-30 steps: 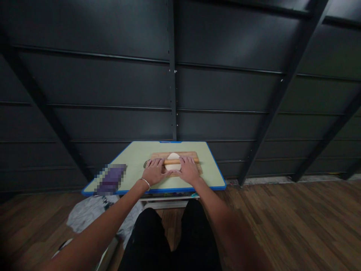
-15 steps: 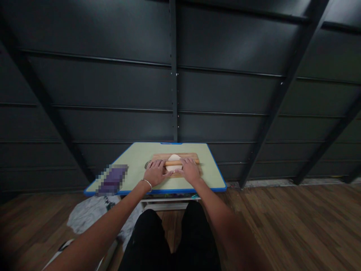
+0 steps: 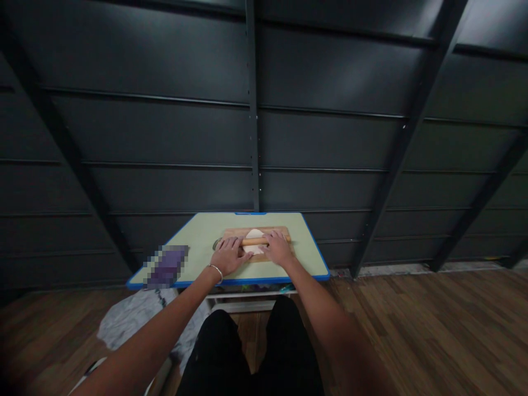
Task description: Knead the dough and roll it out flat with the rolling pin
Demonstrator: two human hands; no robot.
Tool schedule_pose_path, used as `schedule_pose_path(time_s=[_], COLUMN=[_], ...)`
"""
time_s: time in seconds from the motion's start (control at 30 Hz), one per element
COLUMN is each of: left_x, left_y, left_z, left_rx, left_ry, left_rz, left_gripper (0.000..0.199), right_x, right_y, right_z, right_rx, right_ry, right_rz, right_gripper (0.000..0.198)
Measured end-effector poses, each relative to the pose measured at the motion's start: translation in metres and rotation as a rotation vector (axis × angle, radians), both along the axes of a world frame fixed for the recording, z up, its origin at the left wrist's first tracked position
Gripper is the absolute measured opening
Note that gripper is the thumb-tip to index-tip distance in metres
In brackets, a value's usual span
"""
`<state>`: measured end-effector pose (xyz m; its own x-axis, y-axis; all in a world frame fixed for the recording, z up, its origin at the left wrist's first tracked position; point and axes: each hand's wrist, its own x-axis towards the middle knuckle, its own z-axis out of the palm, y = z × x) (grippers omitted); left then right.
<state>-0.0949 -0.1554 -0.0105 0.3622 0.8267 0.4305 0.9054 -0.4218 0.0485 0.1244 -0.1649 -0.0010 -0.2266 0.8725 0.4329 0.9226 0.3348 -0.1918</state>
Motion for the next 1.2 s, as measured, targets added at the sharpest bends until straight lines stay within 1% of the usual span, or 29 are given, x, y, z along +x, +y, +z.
schedule_pose_path(time_s=[0.1,0.3,0.4,0.53,0.73,0.9,1.07,1.2], left_x=[-0.001,-0.001,-0.002,-0.001,0.0,0.001,0.003,0.003], left_y=[-0.001,-0.002,-0.003,-0.008,-0.016,-0.019,-0.02,-0.02], left_z=[0.001,0.004,0.003,0.003,0.007,0.01,0.013,0.017], left_rx=[-0.006,-0.014,-0.012,-0.002,-0.002,-0.004,0.001,-0.045], left_ry=[0.009,0.028,0.015,0.004,0.01,0.002,0.014,0.022], left_rz=[0.0,0.009,0.006,0.008,-0.001,0.006,0.004,0.001], left_gripper=[0.068,0.065,0.065,0.065,0.064,0.061,0.06,0.062], right_x=[0.0,-0.005,-0.006,-0.009,-0.017,-0.021,-0.022,-0.021], right_y=[-0.005,-0.008,-0.003,-0.002,-0.014,-0.022,-0.025,-0.025], right_z=[0.004,0.008,0.009,0.011,0.015,0.02,0.022,0.023], right_rx=[0.001,0.034,0.008,-0.039,-0.059,-0.077,-0.072,-0.1], right_ry=[-0.027,-0.094,-0.152,-0.23,-0.188,-0.21,-0.165,-0.137], right_rz=[0.002,-0.003,-0.022,-0.099,-0.202,-0.224,-0.26,-0.281], right_gripper=[0.037,0.036,0.038,0.039,0.046,0.046,0.046,0.047])
